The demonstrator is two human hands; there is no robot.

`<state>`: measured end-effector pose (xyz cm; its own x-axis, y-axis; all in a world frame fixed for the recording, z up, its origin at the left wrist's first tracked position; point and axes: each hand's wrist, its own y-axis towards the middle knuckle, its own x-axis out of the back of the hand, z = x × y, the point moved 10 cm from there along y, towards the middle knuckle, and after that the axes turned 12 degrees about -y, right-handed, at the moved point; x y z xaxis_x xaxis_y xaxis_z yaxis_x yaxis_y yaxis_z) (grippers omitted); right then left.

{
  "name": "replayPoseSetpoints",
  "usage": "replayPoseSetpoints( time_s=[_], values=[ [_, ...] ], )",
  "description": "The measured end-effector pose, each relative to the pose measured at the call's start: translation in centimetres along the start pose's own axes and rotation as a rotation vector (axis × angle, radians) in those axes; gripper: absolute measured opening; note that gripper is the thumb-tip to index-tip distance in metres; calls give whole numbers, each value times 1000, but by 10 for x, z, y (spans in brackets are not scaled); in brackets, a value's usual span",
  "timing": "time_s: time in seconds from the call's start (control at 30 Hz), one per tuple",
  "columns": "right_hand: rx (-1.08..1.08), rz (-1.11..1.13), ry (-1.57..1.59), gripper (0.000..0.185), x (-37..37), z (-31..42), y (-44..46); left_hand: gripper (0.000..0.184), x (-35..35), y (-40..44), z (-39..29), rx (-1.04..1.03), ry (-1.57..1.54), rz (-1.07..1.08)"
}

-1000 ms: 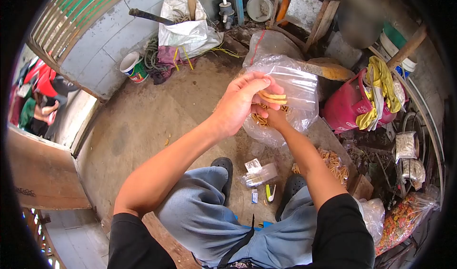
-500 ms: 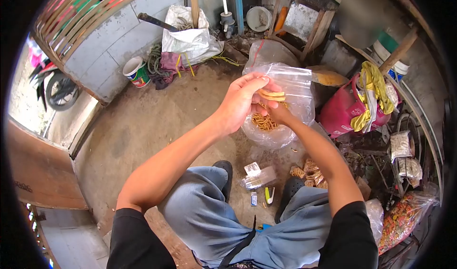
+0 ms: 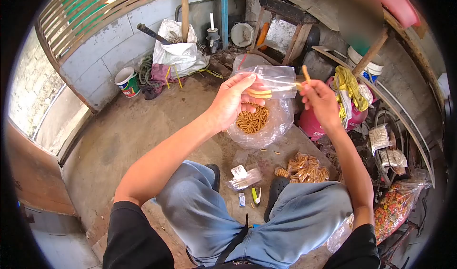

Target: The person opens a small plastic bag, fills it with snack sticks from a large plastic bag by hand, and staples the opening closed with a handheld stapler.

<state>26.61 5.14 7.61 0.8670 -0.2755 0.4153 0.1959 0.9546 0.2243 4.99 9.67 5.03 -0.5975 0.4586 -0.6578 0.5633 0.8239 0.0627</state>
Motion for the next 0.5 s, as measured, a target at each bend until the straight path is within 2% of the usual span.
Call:
replayPoseSetpoints(
  time_s=[0.2,0.3,0.5],
  values=[
    [169,-90,178,19,35,76,-45,20,-6,-6,-2,29,-36,36],
    [263,-88,127,18,34,89,-61,20,-8,-5,-1,35,-53,51],
    [310,-60,145,17,22,90,-62,21,-13,-5,5,60,-42,79]
  ],
)
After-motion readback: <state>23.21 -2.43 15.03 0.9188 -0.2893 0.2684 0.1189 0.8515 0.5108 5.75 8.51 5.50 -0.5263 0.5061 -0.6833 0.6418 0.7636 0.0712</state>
